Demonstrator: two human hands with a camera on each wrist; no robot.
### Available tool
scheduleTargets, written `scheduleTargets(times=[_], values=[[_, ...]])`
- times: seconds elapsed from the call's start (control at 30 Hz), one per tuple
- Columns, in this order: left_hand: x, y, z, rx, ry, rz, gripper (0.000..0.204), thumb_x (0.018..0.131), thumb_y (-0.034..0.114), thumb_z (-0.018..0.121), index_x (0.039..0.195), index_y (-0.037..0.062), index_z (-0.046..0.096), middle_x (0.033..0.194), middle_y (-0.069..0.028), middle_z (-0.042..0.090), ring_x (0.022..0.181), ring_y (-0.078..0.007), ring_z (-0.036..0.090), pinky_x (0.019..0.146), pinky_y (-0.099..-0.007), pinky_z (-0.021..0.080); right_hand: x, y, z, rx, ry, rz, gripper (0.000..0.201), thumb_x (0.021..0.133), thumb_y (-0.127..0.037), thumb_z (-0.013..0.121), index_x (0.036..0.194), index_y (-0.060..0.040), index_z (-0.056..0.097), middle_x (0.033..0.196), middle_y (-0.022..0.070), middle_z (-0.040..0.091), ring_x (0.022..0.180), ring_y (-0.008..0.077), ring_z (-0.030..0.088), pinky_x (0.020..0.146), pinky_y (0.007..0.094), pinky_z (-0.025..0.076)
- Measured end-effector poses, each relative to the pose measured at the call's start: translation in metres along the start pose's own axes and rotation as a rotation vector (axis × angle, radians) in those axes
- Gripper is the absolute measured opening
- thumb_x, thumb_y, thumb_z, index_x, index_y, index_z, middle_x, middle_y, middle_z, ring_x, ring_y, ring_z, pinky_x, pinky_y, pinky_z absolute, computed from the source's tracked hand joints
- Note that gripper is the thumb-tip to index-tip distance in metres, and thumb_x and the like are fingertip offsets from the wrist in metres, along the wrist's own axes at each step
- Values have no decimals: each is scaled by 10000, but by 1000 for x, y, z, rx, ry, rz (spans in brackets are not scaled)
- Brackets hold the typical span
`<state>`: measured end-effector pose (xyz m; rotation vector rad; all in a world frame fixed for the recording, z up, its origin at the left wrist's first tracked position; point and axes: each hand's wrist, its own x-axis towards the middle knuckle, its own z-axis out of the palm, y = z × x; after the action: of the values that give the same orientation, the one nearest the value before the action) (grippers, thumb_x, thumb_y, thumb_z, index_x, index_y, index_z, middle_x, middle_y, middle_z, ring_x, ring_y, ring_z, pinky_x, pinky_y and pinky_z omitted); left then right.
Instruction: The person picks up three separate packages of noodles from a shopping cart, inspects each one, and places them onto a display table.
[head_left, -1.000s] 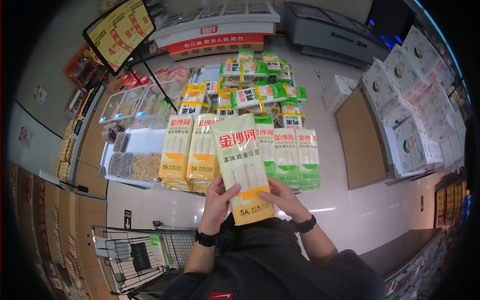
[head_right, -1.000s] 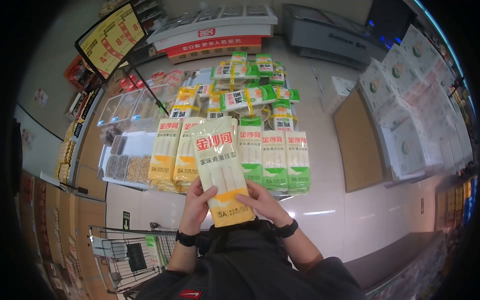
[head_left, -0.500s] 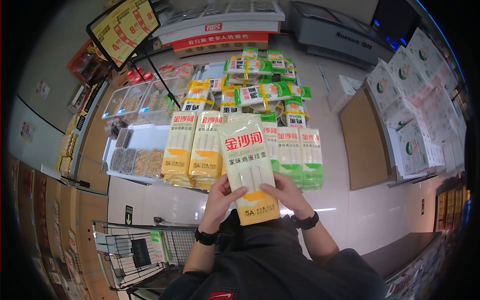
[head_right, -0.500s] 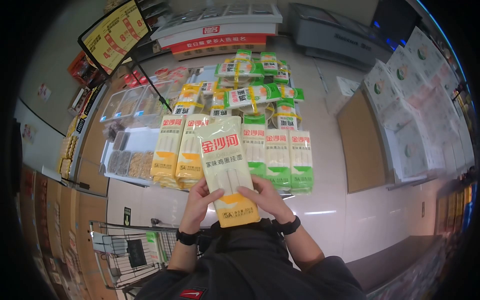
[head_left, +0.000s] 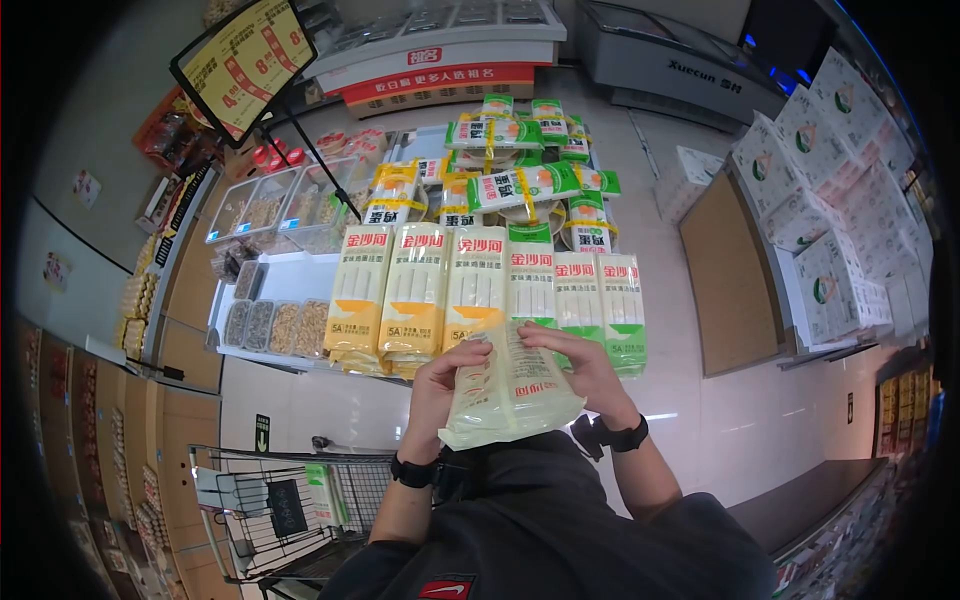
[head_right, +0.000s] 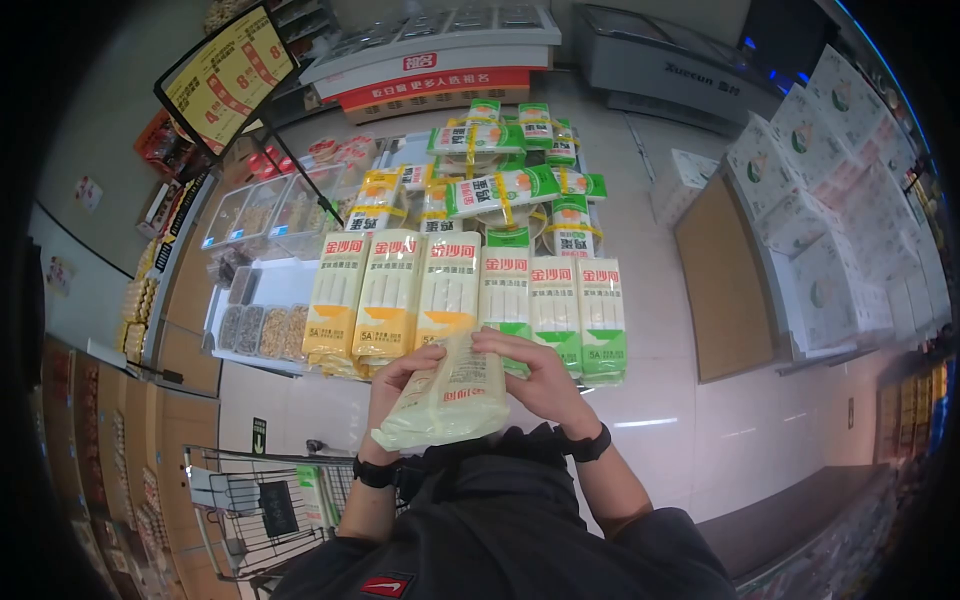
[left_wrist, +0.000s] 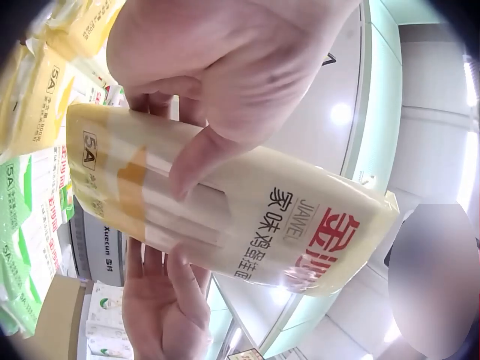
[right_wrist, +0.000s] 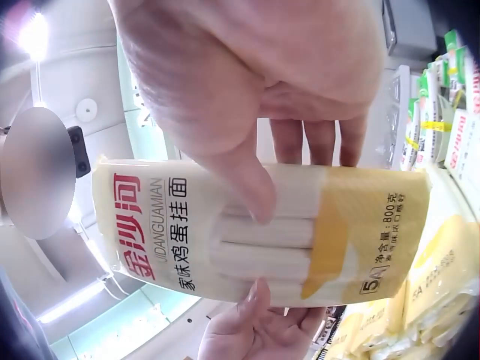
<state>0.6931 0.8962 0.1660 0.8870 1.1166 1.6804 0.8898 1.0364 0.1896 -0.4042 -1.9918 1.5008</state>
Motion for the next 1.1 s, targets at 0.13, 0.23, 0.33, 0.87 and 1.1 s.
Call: scheduleTargets(times=[0.13,0.23,0.33,0.87,1.1], values=[[0,-2,-1,46,-11,40,435,696,-7,834,1103,31,687,1248,-148,641,1240,-248,558,1066,-358,438,1,-2,1,-12,-13,-17,454,803,-24,734,1246,-33,634,1282,124,634,1226,252,578,1046,350,442],[-1,0,0,-22,-5,3,452,702,-15,824,1128,23,677,1236,-149,647,1212,-243,578,1047,-354,455,-1,-8,3,53,24,108,422,829,3,693,1240,-82,651,1271,107,645,1217,242,578,1044,347,438],[-1,3,3,-14,19,-34,447,726,-34,798,1150,7,663,1217,-145,656,1166,-221,605,1013,-345,480,0,-13,4,75,60,165,414,823,-20,710,1230,-72,653,1212,108,672,1152,213,610,1004,331,460],[1,30,20,38,38,-143,522,968,55,576,1451,14,382,1188,-145,657,1062,-152,624,931,-283,477,-4,-1,7,439,179,353,673,897,-78,686,1483,-48,356,1063,111,712,963,110,658,850,257,511],[1,12,2,36,28,-265,378,1056,228,422,1338,8,543,1168,-113,663,1064,-113,616,891,-243,485,-10,28,-1,470,113,342,499,972,-115,587,1438,-26,434,1029,17,666,963,81,624,855,232,495]])
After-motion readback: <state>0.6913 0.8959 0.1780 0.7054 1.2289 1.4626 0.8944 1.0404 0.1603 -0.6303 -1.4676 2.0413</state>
